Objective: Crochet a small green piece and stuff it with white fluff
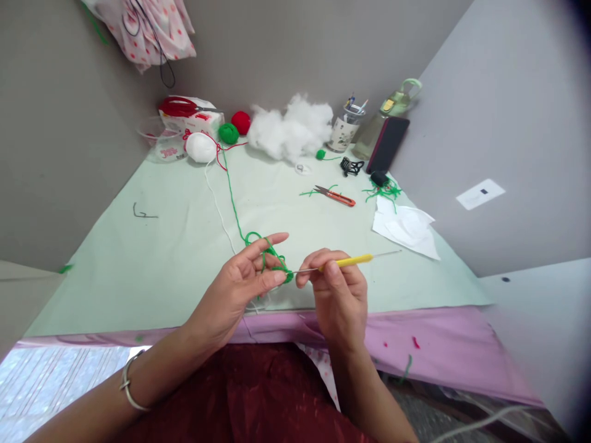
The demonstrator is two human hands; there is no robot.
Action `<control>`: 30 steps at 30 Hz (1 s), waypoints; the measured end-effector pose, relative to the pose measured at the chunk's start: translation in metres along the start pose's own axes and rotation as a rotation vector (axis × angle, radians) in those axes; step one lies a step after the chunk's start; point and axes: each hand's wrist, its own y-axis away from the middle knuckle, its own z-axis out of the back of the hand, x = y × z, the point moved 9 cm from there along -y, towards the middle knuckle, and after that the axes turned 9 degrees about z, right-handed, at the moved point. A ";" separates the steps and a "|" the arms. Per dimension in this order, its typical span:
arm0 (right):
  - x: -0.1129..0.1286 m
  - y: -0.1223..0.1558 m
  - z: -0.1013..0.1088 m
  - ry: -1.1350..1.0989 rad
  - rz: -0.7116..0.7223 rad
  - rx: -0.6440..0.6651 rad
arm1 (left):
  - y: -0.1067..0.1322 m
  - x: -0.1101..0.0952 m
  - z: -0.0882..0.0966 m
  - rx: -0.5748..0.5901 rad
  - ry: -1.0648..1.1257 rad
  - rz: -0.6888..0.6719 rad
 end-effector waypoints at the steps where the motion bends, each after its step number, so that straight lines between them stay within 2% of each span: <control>1: -0.001 0.001 -0.002 -0.002 -0.007 0.015 | 0.000 0.000 -0.001 0.001 0.005 0.005; 5: -0.003 0.003 -0.005 0.079 0.025 0.069 | 0.000 -0.001 -0.004 0.019 0.027 0.028; 11: -0.004 -0.001 0.002 0.053 0.012 -0.024 | -0.001 -0.003 -0.002 0.005 0.044 0.002; 16: -0.004 -0.003 0.002 0.024 -0.017 -0.037 | 0.000 -0.006 -0.001 -0.012 -0.001 -0.015; 23: 0.001 -0.002 -0.001 -0.008 -0.022 0.041 | 0.005 -0.010 -0.002 -0.027 -0.068 -0.034; 27: 0.013 0.002 0.000 0.173 0.045 0.084 | 0.007 -0.011 0.001 -0.043 -0.085 -0.069; 30: 0.028 0.008 -0.006 0.430 0.214 0.156 | 0.009 -0.014 0.006 -0.114 -0.148 -0.137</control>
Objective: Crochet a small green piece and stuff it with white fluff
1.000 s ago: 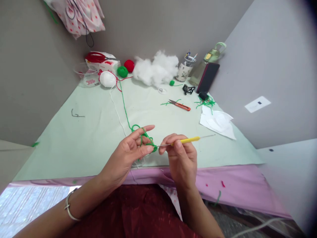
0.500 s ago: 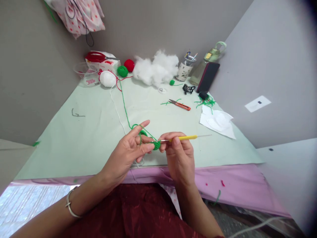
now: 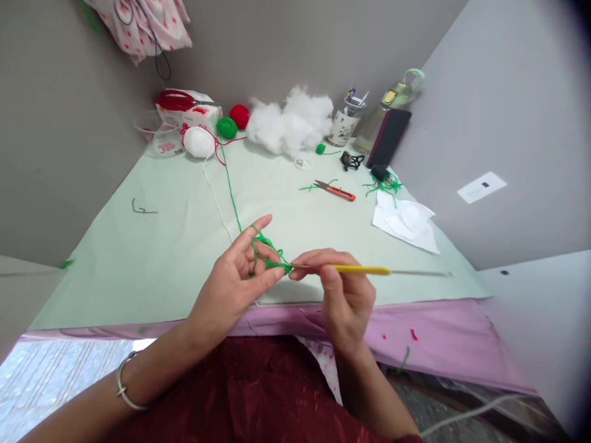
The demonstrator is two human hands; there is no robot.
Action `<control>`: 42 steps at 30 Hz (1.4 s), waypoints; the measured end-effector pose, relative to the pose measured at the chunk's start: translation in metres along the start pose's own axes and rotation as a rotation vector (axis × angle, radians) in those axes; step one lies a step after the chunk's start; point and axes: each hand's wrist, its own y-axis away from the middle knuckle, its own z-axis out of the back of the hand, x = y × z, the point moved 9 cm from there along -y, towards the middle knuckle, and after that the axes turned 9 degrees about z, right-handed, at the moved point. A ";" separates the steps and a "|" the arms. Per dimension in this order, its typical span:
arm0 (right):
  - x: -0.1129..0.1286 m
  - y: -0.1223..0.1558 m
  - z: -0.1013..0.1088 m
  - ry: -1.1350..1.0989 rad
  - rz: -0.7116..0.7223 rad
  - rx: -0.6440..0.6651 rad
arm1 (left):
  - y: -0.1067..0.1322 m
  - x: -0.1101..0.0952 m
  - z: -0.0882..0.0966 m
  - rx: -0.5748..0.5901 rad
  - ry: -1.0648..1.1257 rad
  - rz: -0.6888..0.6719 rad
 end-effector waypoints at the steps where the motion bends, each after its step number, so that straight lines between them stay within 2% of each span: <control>1: 0.006 0.002 -0.003 0.099 0.078 0.040 | 0.001 -0.001 0.002 -0.025 -0.016 -0.018; 3: 0.018 0.007 -0.013 0.318 0.258 0.112 | 0.000 0.000 0.002 -0.037 0.022 -0.011; 5: 0.025 0.013 -0.020 0.519 0.400 0.132 | -0.003 0.007 -0.001 0.012 0.147 0.084; 7: 0.027 0.014 -0.018 0.557 0.432 0.077 | -0.005 0.015 -0.006 0.077 0.282 0.216; 9: 0.017 0.007 -0.008 0.393 0.305 -0.011 | -0.007 0.017 -0.007 0.106 0.360 0.281; 12: -0.007 -0.003 0.000 0.025 0.032 -0.110 | -0.008 0.011 -0.005 0.101 0.356 0.233; 14: -0.014 -0.007 -0.004 -0.099 -0.045 -0.101 | -0.008 0.009 -0.006 0.108 0.291 0.188; 16: -0.014 -0.008 -0.008 -0.073 -0.042 -0.068 | -0.008 0.008 -0.007 0.094 0.222 0.137; 18: -0.006 -0.006 -0.011 0.061 0.046 -0.041 | -0.007 0.006 -0.006 0.054 0.176 0.083; 20: 0.008 -0.001 -0.013 0.244 0.194 -0.018 | -0.008 0.006 -0.006 0.039 0.175 0.062; 23: 0.023 0.005 -0.017 0.433 0.349 0.040 | -0.010 0.015 -0.011 0.108 0.281 0.180; 24: 0.022 0.004 -0.015 0.424 0.334 0.037 | -0.011 0.018 -0.013 0.131 0.330 0.235; 26: 0.013 -0.001 -0.004 0.293 0.211 -0.033 | -0.012 0.019 -0.014 0.156 0.404 0.296; 28: -0.001 -0.005 0.005 0.099 0.055 -0.124 | -0.014 0.015 -0.011 0.144 0.415 0.270; 30: -0.010 -0.007 0.002 -0.040 -0.037 -0.136 | -0.014 0.011 -0.009 0.114 0.361 0.206; 34: -0.019 -0.006 -0.008 -0.084 -0.086 -0.078 | -0.011 0.008 -0.009 0.092 0.239 0.111; 39: -0.036 -0.002 -0.003 -0.213 -0.207 -0.140 | -0.008 0.008 -0.006 0.074 0.167 0.078; 42: -0.034 -0.002 -0.001 -0.247 -0.216 -0.142 | -0.008 0.006 -0.004 0.058 0.142 0.054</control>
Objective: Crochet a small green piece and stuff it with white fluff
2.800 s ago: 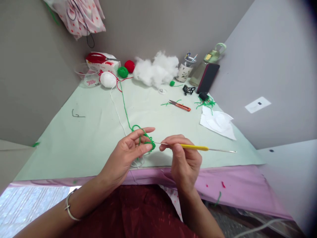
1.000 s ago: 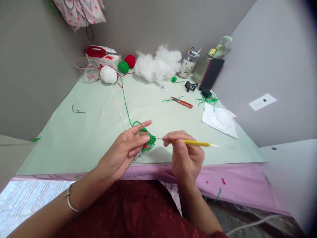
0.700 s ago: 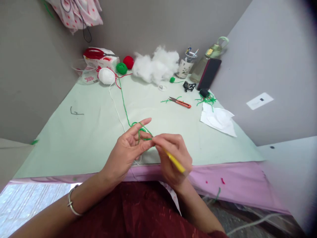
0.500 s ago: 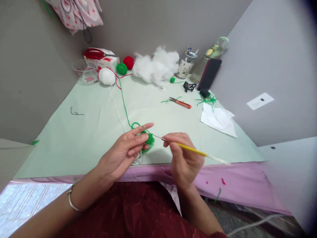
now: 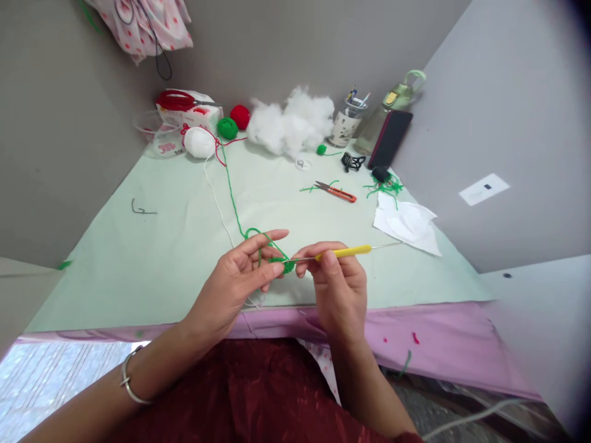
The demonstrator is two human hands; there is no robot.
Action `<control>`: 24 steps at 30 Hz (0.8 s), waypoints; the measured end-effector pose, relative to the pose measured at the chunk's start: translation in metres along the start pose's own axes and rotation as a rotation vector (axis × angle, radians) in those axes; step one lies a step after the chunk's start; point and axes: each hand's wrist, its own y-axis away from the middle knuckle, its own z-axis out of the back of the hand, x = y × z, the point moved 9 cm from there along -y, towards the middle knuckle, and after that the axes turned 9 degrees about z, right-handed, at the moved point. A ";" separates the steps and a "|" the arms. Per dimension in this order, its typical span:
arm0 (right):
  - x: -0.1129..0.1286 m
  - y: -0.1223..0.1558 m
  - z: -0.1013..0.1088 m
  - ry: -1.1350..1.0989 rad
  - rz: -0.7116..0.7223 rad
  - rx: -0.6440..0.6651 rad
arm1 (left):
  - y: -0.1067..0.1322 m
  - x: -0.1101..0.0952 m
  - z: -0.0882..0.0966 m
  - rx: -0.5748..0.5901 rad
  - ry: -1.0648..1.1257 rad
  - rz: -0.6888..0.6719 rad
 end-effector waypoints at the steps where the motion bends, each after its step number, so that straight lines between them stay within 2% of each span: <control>1: 0.003 0.000 -0.001 0.007 0.014 0.010 | 0.000 -0.001 0.001 -0.005 -0.007 -0.007; 5: 0.024 0.004 -0.005 0.228 0.153 0.080 | 0.002 -0.003 0.004 -0.042 -0.095 -0.057; 10: 0.049 0.019 -0.025 0.569 0.536 0.240 | 0.006 -0.009 0.009 -0.135 -0.225 -0.141; 12: 0.050 0.027 -0.029 0.683 0.660 0.259 | 0.006 -0.006 0.006 -0.110 -0.186 -0.112; 15: 0.050 0.038 -0.033 0.853 0.816 0.246 | 0.003 0.008 -0.001 0.003 -0.002 0.041; 17: 0.049 0.036 -0.031 0.843 0.794 0.227 | 0.000 0.016 -0.006 0.074 0.135 0.160; 19: 0.045 0.025 -0.020 0.676 0.630 0.166 | -0.002 0.017 -0.006 0.101 0.217 0.214; 22: 0.035 0.008 -0.006 0.353 0.373 0.051 | -0.004 0.009 0.000 0.072 0.210 0.154; 24: 0.029 0.003 -0.008 0.251 0.290 0.054 | -0.005 0.006 0.001 0.054 0.130 0.102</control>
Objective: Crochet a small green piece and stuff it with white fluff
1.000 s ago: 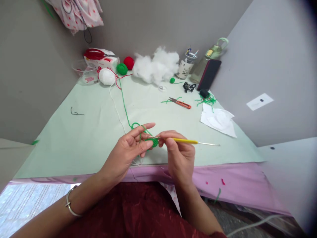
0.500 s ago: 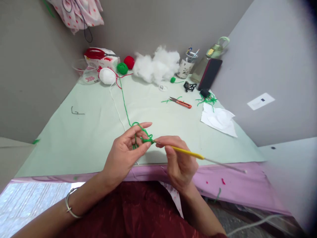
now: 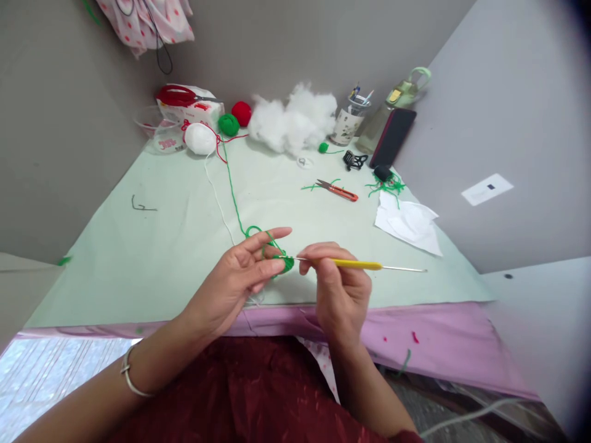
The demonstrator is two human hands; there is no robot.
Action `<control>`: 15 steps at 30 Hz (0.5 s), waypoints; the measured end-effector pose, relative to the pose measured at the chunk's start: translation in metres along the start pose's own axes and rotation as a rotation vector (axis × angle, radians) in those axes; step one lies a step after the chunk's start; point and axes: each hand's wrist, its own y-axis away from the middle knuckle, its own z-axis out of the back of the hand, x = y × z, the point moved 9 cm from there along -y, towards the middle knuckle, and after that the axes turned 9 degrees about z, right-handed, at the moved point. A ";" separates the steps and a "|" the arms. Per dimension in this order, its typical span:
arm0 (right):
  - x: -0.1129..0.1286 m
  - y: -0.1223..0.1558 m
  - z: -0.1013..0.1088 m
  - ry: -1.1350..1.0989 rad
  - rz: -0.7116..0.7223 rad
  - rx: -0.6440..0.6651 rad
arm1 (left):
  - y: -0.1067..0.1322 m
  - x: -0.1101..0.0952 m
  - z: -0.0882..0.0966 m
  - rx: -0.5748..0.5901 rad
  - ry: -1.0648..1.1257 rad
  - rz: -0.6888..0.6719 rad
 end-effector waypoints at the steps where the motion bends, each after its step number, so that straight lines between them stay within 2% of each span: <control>1: -0.002 0.000 -0.003 -0.009 -0.019 0.023 | 0.000 -0.001 0.000 -0.012 -0.041 -0.027; 3: -0.002 0.001 -0.007 0.045 -0.007 0.063 | 0.001 -0.002 -0.001 -0.039 -0.098 -0.080; 5: 0.006 0.005 -0.009 0.172 0.093 0.085 | 0.001 -0.001 -0.001 -0.056 -0.100 -0.111; 8: 0.024 0.011 -0.013 0.368 0.333 0.129 | -0.002 0.007 -0.005 0.000 -0.010 -0.018; 9: 0.026 0.012 -0.012 0.388 0.362 0.133 | -0.004 0.011 -0.007 0.029 0.037 0.036; 10: 0.025 0.011 -0.010 0.373 0.343 0.122 | -0.005 0.014 -0.008 0.052 0.085 0.082; 12: 0.013 0.006 0.001 0.248 0.194 0.048 | -0.007 0.015 -0.007 0.068 0.149 0.117; 15: -0.009 0.003 0.008 -0.011 -0.053 -0.047 | -0.006 0.008 -0.001 0.025 0.118 0.047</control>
